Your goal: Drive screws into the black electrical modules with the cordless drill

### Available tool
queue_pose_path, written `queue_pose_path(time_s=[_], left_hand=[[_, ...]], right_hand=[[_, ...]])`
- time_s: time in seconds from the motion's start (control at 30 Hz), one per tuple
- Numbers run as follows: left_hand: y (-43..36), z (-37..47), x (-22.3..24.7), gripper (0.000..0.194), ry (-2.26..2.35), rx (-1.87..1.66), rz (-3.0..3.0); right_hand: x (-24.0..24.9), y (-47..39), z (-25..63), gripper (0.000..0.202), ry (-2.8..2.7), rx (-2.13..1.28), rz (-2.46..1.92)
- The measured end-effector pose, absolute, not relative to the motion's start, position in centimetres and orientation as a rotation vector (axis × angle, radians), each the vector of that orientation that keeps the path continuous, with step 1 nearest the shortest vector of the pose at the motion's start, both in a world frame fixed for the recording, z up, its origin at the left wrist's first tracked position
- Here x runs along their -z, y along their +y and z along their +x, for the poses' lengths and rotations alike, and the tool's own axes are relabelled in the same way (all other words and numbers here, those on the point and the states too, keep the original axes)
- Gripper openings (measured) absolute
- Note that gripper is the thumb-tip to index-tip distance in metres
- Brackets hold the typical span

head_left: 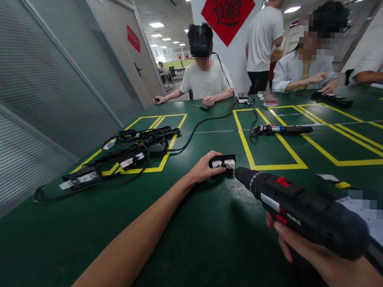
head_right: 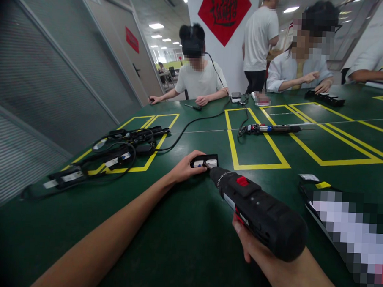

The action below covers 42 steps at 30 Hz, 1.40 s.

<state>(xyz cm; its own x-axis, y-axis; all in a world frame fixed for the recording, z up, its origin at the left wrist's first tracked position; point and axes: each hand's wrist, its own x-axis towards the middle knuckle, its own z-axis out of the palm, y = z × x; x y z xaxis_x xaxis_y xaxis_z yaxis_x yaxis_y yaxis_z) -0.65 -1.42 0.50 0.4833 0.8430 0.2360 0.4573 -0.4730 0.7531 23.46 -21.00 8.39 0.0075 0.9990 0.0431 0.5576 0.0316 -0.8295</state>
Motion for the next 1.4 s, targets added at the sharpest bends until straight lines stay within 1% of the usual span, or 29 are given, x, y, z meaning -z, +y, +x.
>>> queue_pose_path(time_s=[0.1,0.27,0.47,0.67,0.97,1.4], left_hand=[[-1.3,-0.7,-0.3,0.047,1.07,-0.802,2.109],[-1.3,-0.6,-0.2,0.047,1.067,-0.812,2.107],[-1.4,-0.6,-0.3,0.047,1.076,-0.811,2.087],[-1.5,-0.7,-0.4,0.047,1.079,-0.8,2.078],[-1.5,-0.6,-0.4,0.048,1.083,-0.813,2.085],[-1.3,-0.7,-0.1,0.046,1.066,-0.829,2.102]], right_hand=[[-7.9,-20.8,24.1,0.035,-1.622,-1.031,-1.542],[-7.5,-20.7,24.8,0.032,-1.582,-1.129,-1.531],[-7.6,-20.8,24.8,0.031,-1.606,-1.151,-1.516],[-6.9,-20.7,25.3,0.041,-1.604,-1.179,-1.601],[-6.7,-21.2,25.5,0.043,-1.603,-1.221,-1.628],[-6.5,-21.1,25.6,0.042,-1.671,-1.097,-1.637]])
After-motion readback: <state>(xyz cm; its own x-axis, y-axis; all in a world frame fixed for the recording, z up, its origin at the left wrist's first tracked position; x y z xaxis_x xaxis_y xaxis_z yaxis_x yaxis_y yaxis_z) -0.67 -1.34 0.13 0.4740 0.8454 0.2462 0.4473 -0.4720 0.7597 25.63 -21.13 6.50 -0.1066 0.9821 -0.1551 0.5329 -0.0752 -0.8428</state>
